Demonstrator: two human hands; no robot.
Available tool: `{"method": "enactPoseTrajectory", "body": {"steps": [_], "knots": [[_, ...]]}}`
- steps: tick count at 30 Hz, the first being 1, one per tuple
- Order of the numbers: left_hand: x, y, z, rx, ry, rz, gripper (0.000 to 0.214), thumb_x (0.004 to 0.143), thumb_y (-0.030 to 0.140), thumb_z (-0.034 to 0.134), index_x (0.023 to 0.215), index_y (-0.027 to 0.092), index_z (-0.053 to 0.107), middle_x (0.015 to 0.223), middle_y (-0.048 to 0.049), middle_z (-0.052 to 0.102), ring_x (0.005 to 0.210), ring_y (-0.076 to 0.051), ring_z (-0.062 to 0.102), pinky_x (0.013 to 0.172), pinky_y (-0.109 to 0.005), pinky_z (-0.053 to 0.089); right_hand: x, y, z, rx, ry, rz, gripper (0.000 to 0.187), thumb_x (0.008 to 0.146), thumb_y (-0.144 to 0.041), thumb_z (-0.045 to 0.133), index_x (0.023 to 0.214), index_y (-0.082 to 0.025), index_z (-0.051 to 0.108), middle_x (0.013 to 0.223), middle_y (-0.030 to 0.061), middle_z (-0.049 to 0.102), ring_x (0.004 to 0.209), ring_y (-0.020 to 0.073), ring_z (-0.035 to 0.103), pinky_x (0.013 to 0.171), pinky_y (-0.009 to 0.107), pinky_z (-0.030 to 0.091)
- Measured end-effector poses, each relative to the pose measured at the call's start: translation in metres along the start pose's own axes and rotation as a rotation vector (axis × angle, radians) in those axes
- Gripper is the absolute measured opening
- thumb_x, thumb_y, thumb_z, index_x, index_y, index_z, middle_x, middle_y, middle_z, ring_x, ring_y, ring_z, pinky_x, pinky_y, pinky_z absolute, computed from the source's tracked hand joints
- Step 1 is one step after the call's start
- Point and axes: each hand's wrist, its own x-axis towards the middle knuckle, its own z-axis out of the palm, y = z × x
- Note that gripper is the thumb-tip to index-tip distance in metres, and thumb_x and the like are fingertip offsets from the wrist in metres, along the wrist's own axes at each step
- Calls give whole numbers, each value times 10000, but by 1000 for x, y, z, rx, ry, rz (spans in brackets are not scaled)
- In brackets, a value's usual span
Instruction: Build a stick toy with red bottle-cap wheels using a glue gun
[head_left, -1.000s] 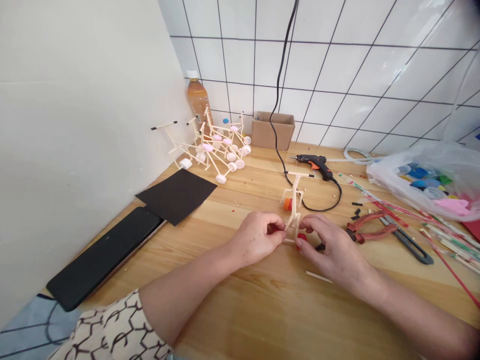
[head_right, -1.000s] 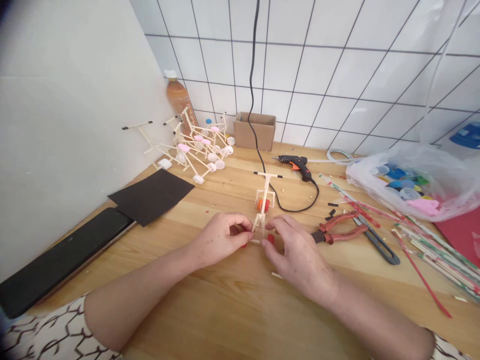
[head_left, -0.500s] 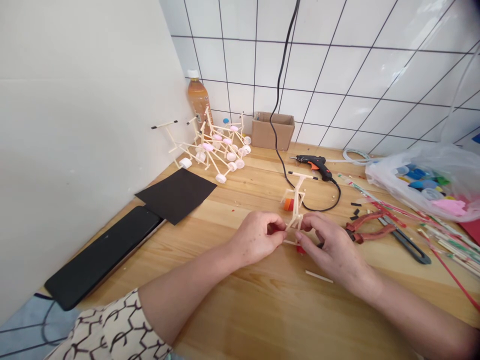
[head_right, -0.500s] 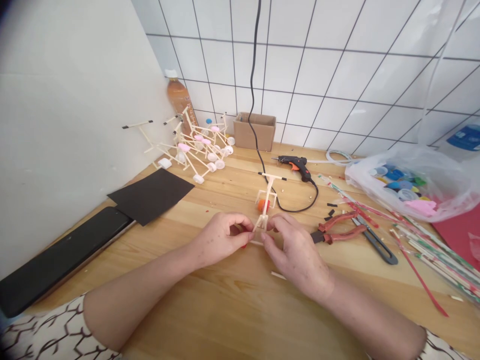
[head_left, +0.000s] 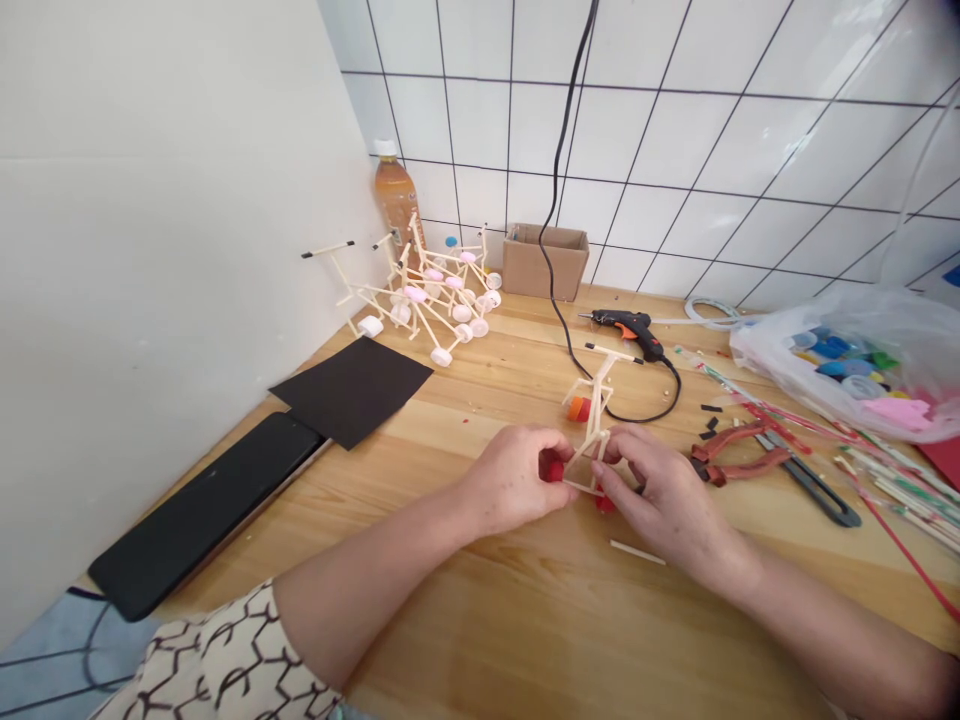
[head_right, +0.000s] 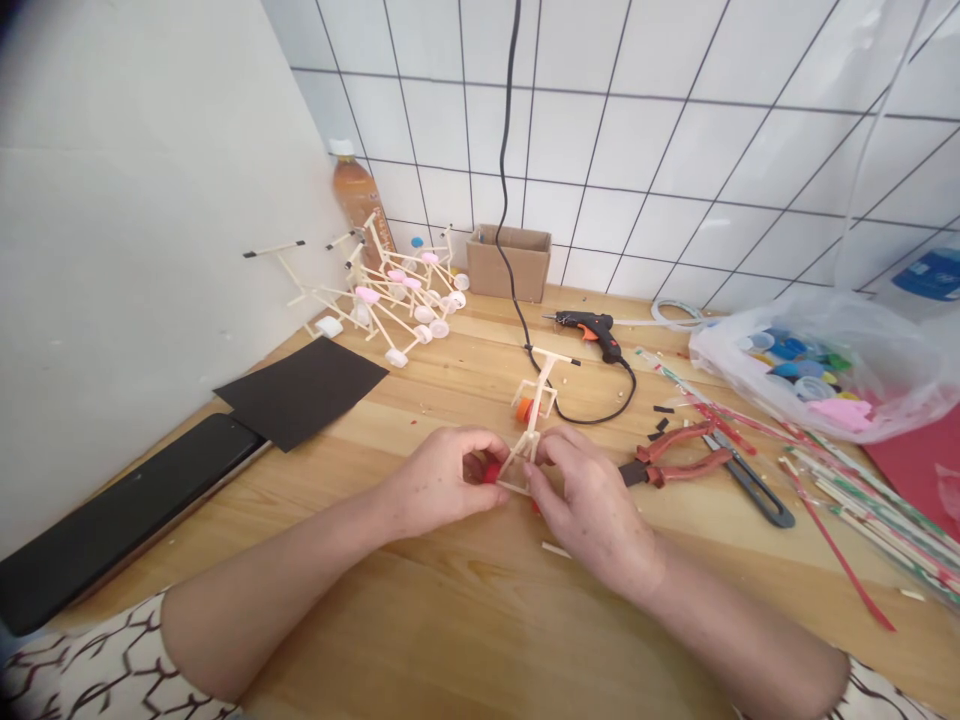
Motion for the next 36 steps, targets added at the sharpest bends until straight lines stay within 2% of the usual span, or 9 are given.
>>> {"method": "enactPoseTrajectory", "body": {"steps": [3,8,17,36], "knots": [[0,-2,1,24,-15,40,144,612,123,603,753,152,604,681,-3,619,603,-131,551,566,-233,433,0,1,0,5,-1,-2,181,851,-206,443,671,-202,447,719,21,533,676,152,511,616,269,390],[1,-3,3,19,-10,40,147,633,140,597,780,152,607,697,-10,625,616,-135,558,582,-238,442,2,1,-1,6,-15,-3,174,854,-204,437,681,-199,456,722,26,528,683,156,506,629,276,388],[-2,-2,5,42,28,10,104,624,166,649,686,149,567,651,12,569,570,-108,508,545,-217,412,3,0,-3,-9,-23,18,199,848,-199,440,650,-198,444,667,11,496,636,149,477,588,263,363],[-3,-4,5,67,37,58,102,634,158,653,660,154,555,654,24,547,588,-107,493,564,-223,400,4,2,-2,-17,-6,1,177,844,-191,451,672,-188,490,645,2,512,606,135,466,558,246,347]]}}
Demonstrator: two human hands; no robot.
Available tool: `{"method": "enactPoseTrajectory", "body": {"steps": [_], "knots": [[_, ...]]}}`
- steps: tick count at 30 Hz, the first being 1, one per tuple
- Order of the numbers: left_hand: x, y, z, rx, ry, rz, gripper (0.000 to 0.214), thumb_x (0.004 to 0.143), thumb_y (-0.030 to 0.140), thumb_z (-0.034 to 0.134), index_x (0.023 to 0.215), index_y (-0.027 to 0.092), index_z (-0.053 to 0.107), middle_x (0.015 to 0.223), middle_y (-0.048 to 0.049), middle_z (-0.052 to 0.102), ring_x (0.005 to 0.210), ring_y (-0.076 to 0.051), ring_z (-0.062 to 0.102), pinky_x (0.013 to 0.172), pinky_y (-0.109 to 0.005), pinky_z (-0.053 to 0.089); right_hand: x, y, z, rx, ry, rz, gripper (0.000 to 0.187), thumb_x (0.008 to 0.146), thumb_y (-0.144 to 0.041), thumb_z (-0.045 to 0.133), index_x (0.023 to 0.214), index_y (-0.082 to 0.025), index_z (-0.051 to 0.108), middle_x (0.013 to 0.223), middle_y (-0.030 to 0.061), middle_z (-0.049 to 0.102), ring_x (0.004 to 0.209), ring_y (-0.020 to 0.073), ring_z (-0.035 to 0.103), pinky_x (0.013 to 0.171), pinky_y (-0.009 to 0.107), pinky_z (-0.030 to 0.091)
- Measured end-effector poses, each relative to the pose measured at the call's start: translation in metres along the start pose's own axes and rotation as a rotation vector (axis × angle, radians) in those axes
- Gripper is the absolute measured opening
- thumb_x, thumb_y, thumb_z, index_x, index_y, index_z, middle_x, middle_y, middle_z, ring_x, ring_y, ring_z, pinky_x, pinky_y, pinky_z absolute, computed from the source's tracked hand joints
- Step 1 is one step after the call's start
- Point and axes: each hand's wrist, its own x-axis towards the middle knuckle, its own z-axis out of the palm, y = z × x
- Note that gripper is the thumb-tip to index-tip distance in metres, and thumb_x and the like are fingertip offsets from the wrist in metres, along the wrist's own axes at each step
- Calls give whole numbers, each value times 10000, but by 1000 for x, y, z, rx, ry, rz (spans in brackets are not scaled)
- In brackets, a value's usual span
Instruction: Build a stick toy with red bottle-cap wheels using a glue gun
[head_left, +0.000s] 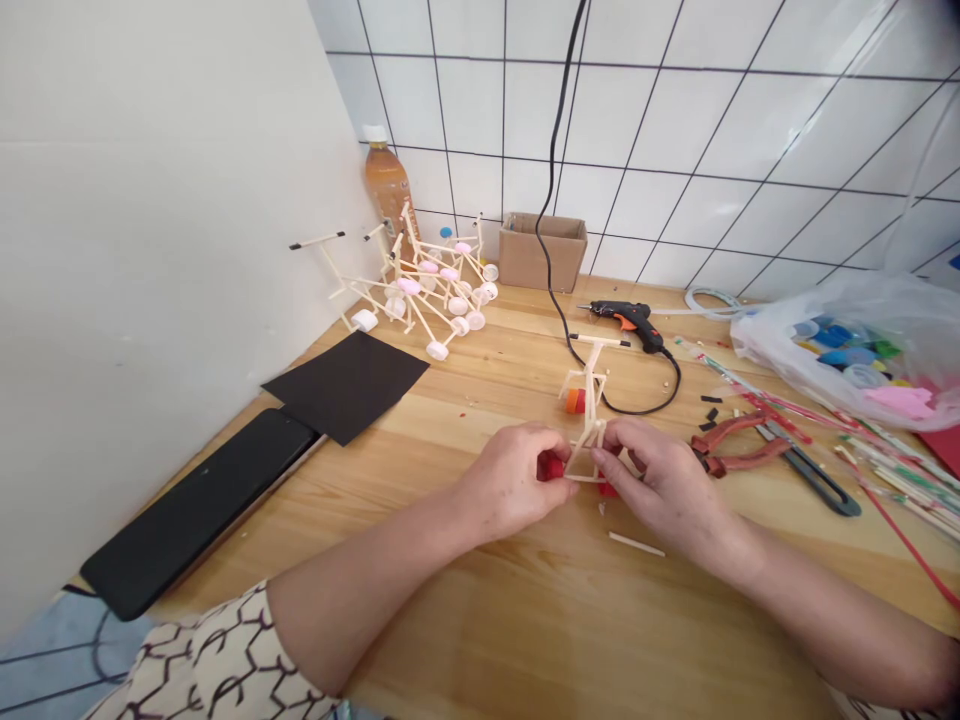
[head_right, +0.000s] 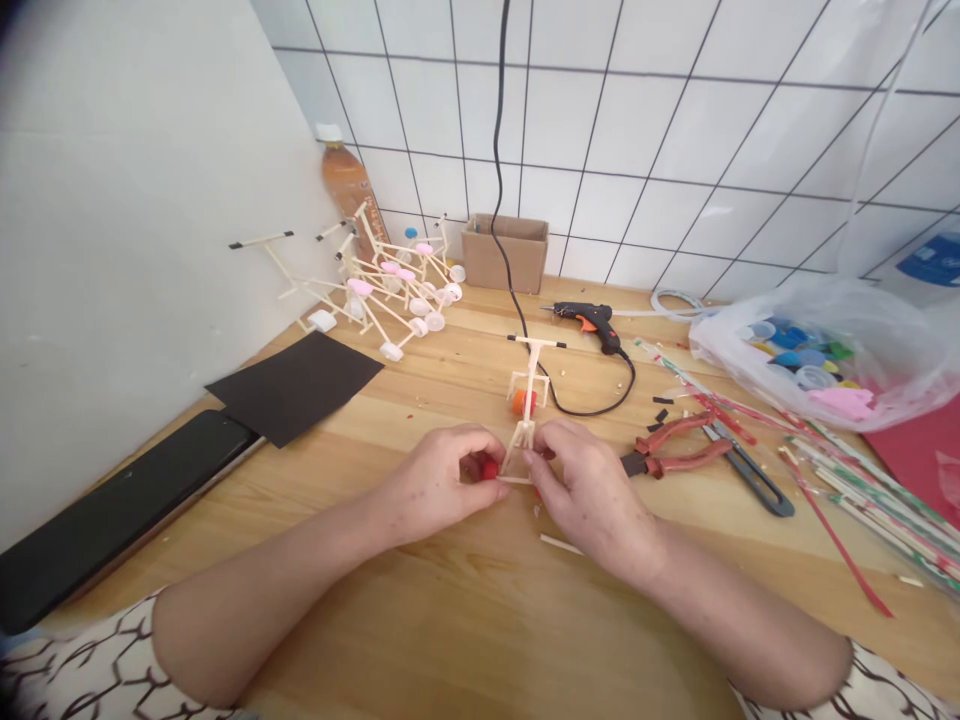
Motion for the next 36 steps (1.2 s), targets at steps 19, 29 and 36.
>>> {"method": "enactPoseTrajectory", "body": {"steps": [19,29,36], "knots": [[0,0,0,-8,-10,0,91,640,159,662,671,152,577,672,16,564,614,-117,517,588,-228,424,-1,0,0,-13,-9,4,164,833,-182,460,670,-192,473,644,-1,513,594,131,460,543,244,341],[0,0,0,9,-1,25,74,657,179,647,660,154,577,670,14,554,606,-114,507,574,-225,421,-3,3,0,-18,-19,7,149,824,-169,468,678,-190,489,656,5,530,608,136,480,557,250,361],[0,-3,2,4,17,38,68,665,190,644,689,157,589,684,8,556,608,-116,505,578,-232,429,-3,5,1,-43,-11,-13,153,826,-178,466,675,-194,486,660,12,538,608,140,492,557,255,378]]}}
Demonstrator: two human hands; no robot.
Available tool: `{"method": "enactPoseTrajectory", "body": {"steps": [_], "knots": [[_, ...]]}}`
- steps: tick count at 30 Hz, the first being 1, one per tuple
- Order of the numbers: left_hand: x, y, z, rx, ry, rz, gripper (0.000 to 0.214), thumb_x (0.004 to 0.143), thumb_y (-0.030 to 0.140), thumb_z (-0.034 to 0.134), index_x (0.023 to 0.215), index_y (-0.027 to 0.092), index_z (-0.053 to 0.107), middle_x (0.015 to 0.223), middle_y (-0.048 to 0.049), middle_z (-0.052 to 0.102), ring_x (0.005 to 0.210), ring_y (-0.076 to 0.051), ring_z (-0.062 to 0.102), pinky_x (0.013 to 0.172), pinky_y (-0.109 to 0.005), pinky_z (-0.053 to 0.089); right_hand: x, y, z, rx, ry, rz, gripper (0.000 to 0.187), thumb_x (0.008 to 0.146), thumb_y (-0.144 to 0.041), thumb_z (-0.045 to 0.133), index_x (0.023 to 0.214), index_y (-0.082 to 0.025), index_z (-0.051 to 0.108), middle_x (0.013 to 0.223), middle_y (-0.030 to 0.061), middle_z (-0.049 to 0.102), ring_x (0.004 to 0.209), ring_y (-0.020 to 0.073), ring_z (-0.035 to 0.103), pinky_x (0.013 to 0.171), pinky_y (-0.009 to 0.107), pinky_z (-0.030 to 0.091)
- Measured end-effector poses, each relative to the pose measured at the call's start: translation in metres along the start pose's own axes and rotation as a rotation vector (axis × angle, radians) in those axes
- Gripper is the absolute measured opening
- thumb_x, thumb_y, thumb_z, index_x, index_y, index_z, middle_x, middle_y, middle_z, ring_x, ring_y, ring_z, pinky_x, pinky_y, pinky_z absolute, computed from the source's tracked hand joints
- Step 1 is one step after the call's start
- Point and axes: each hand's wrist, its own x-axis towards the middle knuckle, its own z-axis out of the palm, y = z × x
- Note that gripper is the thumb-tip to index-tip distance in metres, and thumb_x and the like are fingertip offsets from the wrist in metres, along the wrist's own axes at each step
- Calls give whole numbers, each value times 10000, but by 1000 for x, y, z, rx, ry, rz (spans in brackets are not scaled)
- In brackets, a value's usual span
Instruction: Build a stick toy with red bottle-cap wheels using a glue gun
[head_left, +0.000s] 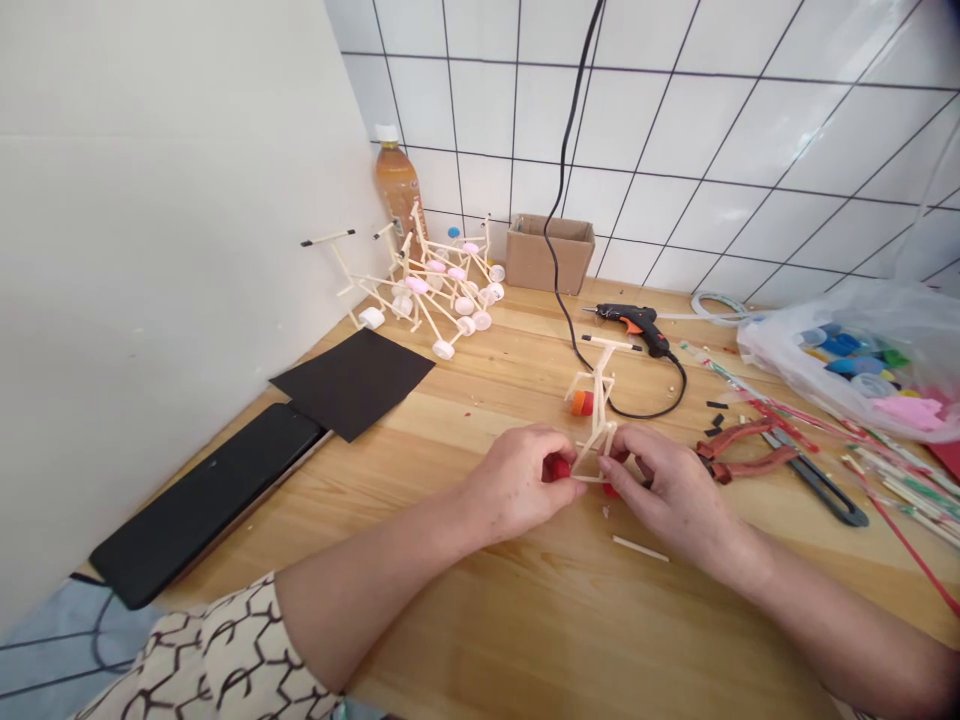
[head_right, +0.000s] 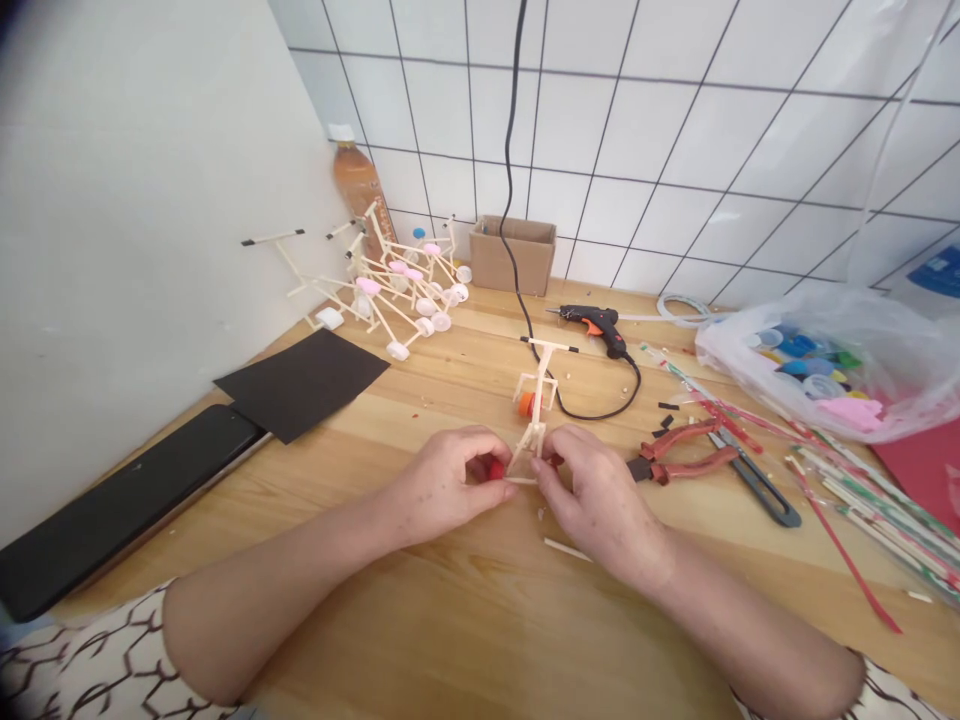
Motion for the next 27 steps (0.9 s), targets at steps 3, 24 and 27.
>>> {"method": "enactPoseTrajectory", "body": {"steps": [3,24,27], "knots": [[0,0,0,11,4,11,57,670,188,635,682,155,589,683,7,553,612,-116,505,583,-232,428,0,0,0,-2,-2,-8,173,832,-183,457,660,-195,468,655,11,532,605,138,494,555,254,380],[0,0,1,11,9,11,82,663,204,654,684,154,593,706,-11,574,627,-129,523,597,-247,450,-1,2,-1,-34,33,9,174,831,-234,474,659,-207,474,648,9,574,580,136,510,498,246,355],[0,-1,1,10,9,18,84,663,205,655,696,154,597,711,-10,576,625,-127,526,598,-247,452,-1,2,-2,-24,35,15,182,830,-238,469,652,-203,481,645,15,580,578,138,516,496,247,359]]}}
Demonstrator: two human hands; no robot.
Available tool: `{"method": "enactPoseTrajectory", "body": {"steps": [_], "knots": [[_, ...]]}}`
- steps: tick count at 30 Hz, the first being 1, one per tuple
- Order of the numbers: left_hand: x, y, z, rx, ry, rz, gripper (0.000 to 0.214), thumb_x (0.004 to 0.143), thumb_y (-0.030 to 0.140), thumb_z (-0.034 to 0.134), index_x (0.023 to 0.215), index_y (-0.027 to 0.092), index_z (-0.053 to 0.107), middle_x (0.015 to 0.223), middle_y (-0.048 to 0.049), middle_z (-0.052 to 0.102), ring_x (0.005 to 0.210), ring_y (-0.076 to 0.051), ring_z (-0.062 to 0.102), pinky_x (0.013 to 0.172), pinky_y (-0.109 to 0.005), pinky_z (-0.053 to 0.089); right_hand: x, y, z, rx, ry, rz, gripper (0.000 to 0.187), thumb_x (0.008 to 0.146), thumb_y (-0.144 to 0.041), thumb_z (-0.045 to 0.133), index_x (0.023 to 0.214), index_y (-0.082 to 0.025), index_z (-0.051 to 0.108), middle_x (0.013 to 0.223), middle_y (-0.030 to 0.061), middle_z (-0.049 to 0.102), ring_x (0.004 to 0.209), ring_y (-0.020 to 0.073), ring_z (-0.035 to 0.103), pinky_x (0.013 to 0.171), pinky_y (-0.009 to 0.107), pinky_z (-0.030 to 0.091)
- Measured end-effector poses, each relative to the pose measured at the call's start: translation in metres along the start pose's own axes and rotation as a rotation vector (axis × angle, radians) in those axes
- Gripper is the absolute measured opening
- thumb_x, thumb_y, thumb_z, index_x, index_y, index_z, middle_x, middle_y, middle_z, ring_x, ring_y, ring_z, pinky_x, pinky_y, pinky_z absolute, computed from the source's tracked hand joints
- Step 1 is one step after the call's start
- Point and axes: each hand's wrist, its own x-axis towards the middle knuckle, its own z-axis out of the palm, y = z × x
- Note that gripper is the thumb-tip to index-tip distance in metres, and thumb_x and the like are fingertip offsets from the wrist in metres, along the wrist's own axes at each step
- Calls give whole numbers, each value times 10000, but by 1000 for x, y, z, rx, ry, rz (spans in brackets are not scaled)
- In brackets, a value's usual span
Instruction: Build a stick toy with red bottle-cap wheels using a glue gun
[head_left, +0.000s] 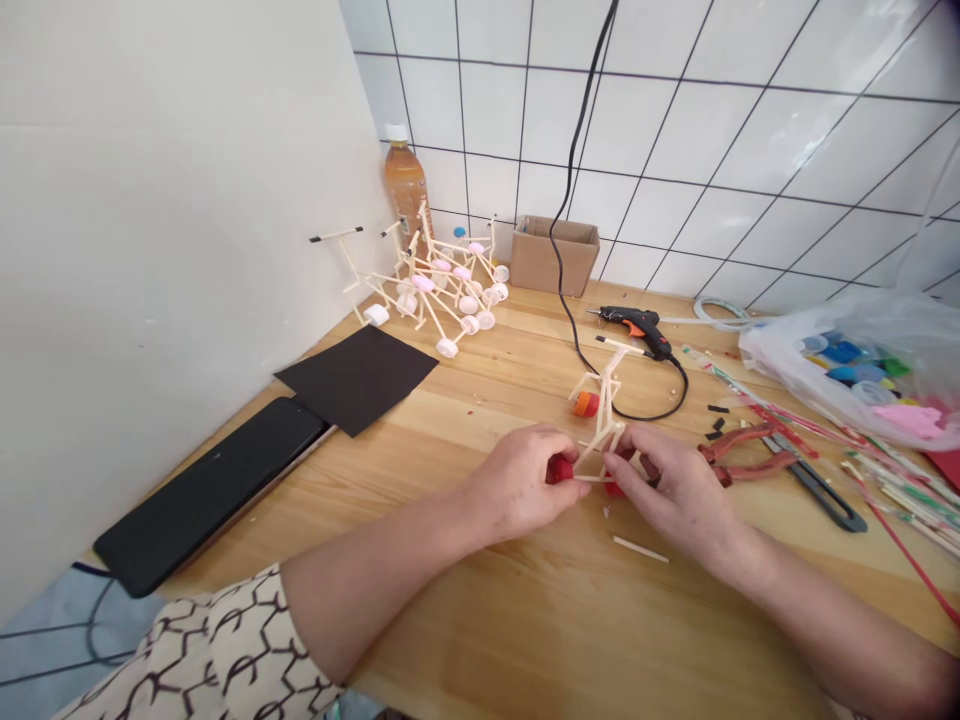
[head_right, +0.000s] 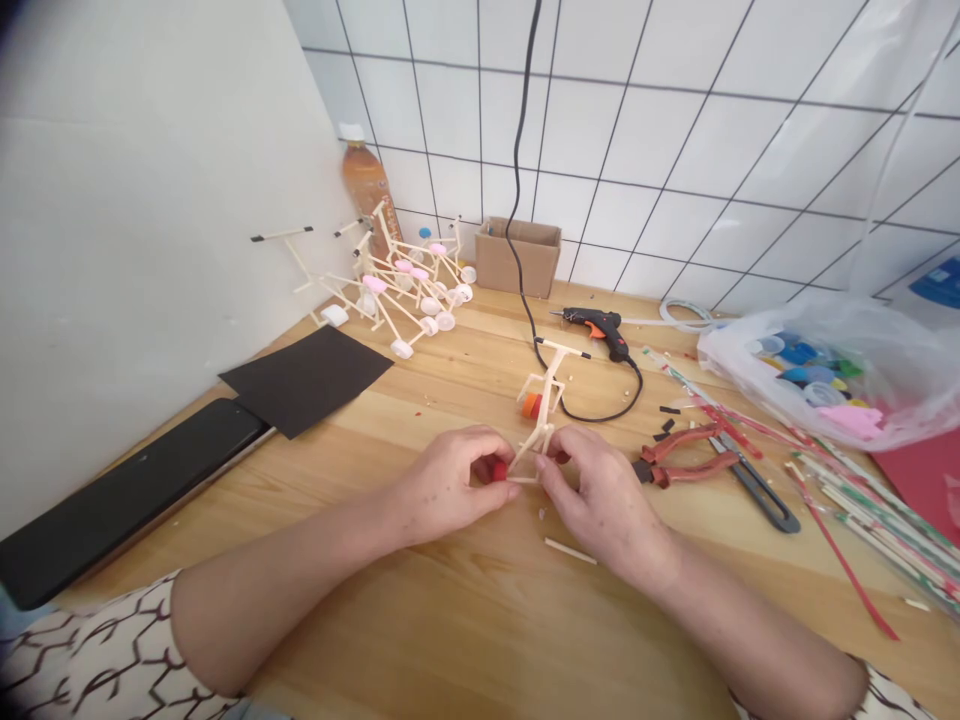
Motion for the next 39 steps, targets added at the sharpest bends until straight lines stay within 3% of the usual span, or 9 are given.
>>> {"method": "enactPoseTrajectory", "body": {"steps": [16,27,31,34,39], "knots": [[1,4,-4,9,-23,-21,141,639,237,691,702,155,594,716,-11,590,625,-131,540,601,-253,462,-1,2,-4,78,28,63,106,826,-254,483,774,-194,552,691,27,620,604,144,548,491,246,386],[1,7,-3,62,56,-48,241,666,343,683,797,154,610,793,-45,639,701,-167,570,648,-301,461,0,-2,-8,213,72,158,106,844,-277,479,873,-194,539,660,-17,563,523,109,506,473,228,396],[4,12,-4,-61,178,29,135,752,271,622,838,166,619,854,-34,665,803,-156,593,751,-285,464,1,-1,-7,253,57,145,114,854,-269,464,861,-193,548,663,-21,546,544,109,495,493,231,389],[6,17,-5,-200,223,66,96,801,235,570,831,165,627,827,-19,666,781,-131,599,743,-250,470,2,-1,-6,295,50,140,123,858,-264,457,834,-186,549,651,-22,531,546,107,475,516,235,390],[10,22,-3,-384,215,-11,120,792,247,584,808,146,646,782,-25,662,732,-133,594,692,-242,470,3,-1,-4,316,66,132,124,854,-256,465,823,-178,557,649,-22,536,572,109,475,539,232,385]]}}
